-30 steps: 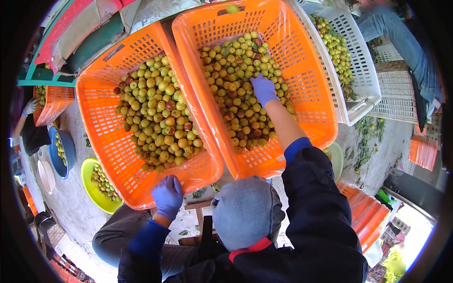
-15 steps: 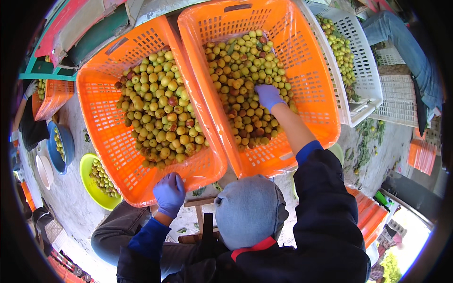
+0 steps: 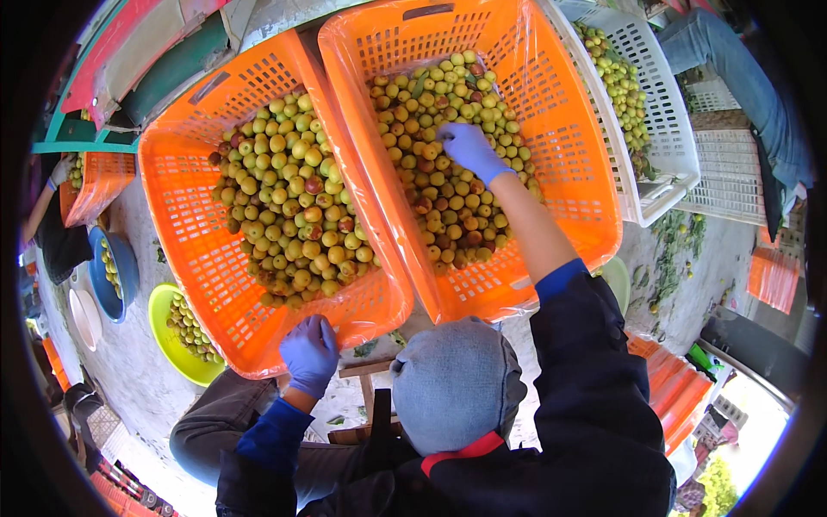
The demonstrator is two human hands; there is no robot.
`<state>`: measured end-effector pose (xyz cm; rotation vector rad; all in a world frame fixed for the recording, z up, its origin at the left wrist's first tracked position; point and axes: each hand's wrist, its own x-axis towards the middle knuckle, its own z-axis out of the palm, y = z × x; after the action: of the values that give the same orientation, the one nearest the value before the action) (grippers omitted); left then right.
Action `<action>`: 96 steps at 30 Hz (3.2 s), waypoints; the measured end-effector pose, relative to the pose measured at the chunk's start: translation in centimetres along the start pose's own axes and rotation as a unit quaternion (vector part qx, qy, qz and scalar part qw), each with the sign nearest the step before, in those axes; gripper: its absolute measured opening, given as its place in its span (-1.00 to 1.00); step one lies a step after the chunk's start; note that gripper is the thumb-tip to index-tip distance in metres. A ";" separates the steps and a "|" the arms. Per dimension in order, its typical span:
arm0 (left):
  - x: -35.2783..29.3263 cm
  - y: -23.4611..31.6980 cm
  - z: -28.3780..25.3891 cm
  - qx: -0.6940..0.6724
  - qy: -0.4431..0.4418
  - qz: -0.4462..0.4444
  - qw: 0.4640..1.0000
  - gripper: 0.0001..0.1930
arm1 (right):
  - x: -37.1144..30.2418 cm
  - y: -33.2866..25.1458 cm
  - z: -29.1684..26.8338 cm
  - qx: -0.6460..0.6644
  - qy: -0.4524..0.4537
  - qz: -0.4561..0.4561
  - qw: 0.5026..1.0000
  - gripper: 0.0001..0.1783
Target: The person sorts small green-yellow fruits from two orange baskets into a yellow bowl, picking them one by one and occasionally tossing them. The person wears blue gloves and works at a low height with multiple baskets and bowls nearby.
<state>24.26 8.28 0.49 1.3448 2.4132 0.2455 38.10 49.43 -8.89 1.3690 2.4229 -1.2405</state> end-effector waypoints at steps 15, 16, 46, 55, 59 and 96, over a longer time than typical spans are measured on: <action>0.0 0.0 0.1 -0.004 0.002 -0.005 1.000 -0.86 | 1.4 0.6 3.0 0.126 0.057 0.042 0.989 -0.48; 0.0 0.1 0.1 -0.003 0.001 -0.004 1.000 -0.86 | 1.4 0.8 3.0 0.176 0.054 0.056 0.981 -0.49; -0.5 8.0 -7.6 -0.684 0.070 -0.007 0.726 -0.30 | -25.0 -21.1 -7.2 -0.140 0.078 -0.282 0.946 -0.62; -7.8 7.7 -15.8 -0.850 0.093 0.037 0.517 -0.53 | -34.5 -30.2 -2.4 0.025 0.013 -0.366 0.930 -0.57; -9.8 4.6 -15.6 -0.947 -0.003 0.089 0.309 -0.55 | -36.4 -31.2 -0.3 0.153 -0.043 -0.334 0.929 -0.57; -11.9 8.6 -17.8 -0.664 -0.062 0.092 0.739 -0.60 | -41.9 -22.8 -0.2 0.097 0.122 -0.230 0.961 -0.50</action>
<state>29.60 3.20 22.37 0.7627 1.2566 1.5008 45.81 15.27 23.47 1.0854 2.9858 -1.5192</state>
